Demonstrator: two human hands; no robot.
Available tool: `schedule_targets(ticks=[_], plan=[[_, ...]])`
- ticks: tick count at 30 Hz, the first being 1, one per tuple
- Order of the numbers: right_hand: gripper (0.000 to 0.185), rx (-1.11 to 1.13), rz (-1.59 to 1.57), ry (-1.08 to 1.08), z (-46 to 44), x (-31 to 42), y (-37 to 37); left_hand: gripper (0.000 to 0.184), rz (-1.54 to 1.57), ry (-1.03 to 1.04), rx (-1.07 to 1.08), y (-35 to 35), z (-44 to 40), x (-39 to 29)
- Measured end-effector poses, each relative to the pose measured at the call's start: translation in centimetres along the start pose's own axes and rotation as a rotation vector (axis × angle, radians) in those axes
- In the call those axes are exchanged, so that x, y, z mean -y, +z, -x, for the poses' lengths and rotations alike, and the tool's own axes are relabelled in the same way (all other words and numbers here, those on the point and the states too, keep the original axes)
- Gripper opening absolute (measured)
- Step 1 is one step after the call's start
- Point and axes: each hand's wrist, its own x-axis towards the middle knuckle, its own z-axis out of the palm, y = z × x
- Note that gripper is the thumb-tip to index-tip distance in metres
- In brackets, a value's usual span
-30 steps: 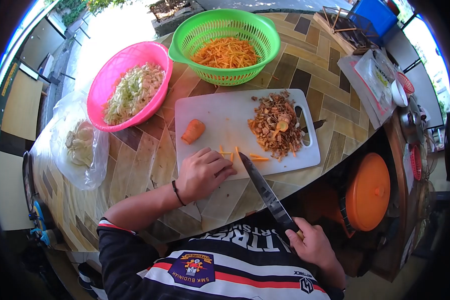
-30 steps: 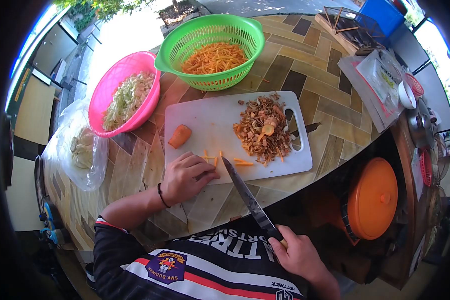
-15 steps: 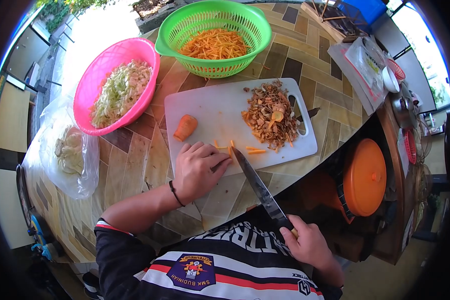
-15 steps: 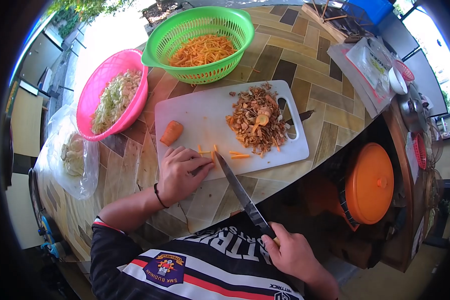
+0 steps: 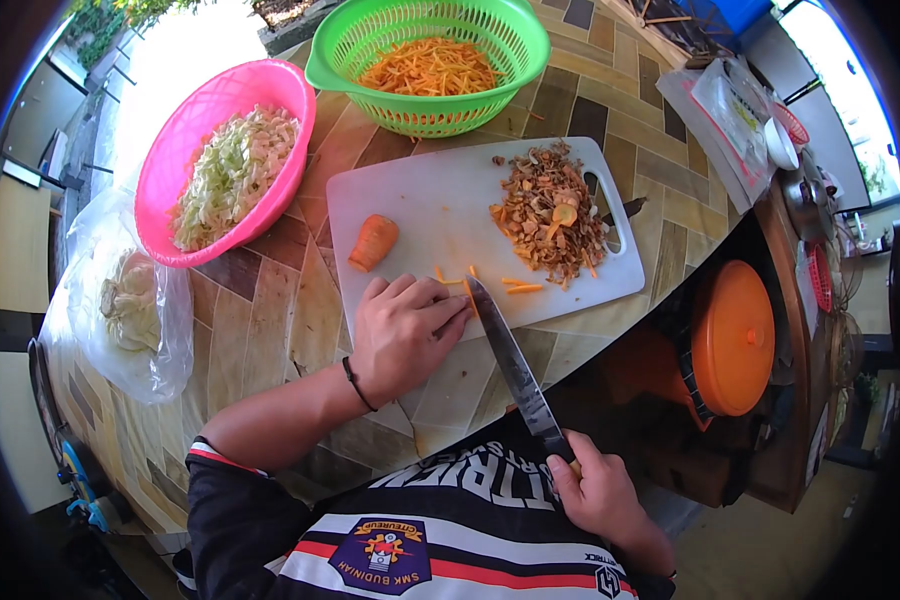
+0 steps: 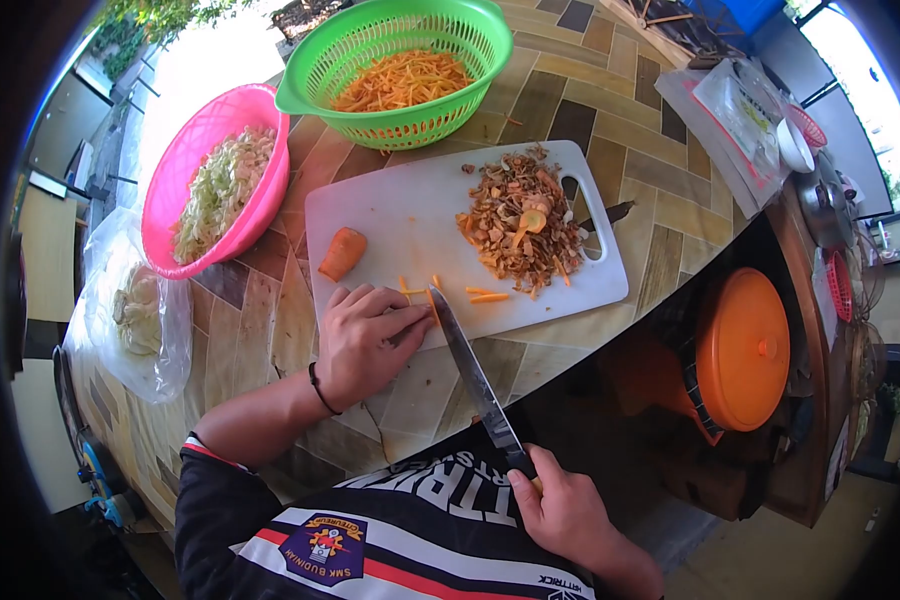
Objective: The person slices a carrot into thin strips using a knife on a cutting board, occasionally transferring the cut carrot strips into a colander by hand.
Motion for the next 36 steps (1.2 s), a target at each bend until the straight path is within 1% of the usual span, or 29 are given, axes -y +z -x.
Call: schedule_targets(ticks=[8,14,20,36], plan=[[0.033,-0.05,0.05,0.006,0.6,0.5,1.2,0.012,0.014,-0.026,-0.006,0.3,0.1,0.2],[0.034,-0.068,0.18,0.008,0.9,0.9,2.3,0.012,0.005,-0.006,-0.002,0.4,0.2,0.2],[0.027,-0.033,0.329,0.068,0.9,2.9,3.1,0.01,-0.014,0.007,-0.018,0.5,0.2,0.1],[0.027,-0.043,0.423,0.135,0.8,4.4,4.1,0.007,-0.017,0.019,-0.001,0.6,0.3,0.2]])
